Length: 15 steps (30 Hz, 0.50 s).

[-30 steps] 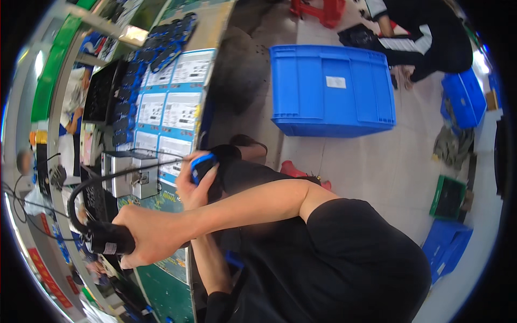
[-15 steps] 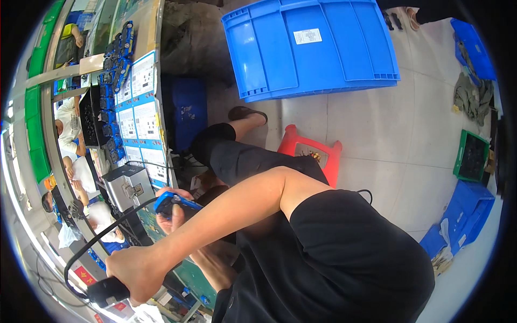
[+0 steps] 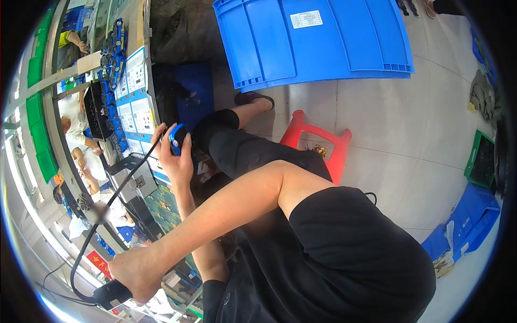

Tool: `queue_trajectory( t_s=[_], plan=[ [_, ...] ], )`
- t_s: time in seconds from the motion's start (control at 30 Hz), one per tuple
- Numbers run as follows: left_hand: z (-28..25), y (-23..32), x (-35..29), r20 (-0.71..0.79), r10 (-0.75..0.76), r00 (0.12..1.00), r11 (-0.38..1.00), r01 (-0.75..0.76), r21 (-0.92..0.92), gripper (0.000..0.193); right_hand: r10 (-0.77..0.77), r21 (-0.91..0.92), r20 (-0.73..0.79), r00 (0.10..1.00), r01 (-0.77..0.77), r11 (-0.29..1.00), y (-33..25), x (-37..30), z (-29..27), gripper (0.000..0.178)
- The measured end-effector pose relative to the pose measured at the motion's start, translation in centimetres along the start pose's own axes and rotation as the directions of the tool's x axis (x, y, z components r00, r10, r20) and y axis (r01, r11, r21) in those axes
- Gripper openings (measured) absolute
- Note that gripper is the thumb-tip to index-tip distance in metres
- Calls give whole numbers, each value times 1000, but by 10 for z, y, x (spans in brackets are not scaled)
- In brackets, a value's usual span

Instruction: Assembling plastic toy cars using an electric screwdriver and an automatic screw feeder on an assembly line.

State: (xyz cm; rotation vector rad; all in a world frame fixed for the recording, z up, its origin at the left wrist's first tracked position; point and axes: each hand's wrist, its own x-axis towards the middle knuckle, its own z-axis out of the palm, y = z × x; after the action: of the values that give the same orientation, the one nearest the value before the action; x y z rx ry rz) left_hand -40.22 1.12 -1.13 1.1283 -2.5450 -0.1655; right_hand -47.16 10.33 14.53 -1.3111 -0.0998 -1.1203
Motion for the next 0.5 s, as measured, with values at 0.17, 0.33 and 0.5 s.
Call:
queue_trajectory(
  t_s=[0.17, 0.33, 0.5],
  plan=[
    [18, -24, 13, 52, -252, 966, 930, 257, -265, 21, 62, 126, 30, 998, -66, 990, -10, -15, -14, 16],
    [6, -9, -12, 4, -350, 937, 828, 312, -467, 22, -34, -65, 11, 999, 34, 997, -7, -6, -14, 19],
    [-43, 34, -27, -52, -470, 881, 708, 341, -618, 24, -166, -216, -14, 986, 159, 963, -10, 4, -14, 25]
  ],
)
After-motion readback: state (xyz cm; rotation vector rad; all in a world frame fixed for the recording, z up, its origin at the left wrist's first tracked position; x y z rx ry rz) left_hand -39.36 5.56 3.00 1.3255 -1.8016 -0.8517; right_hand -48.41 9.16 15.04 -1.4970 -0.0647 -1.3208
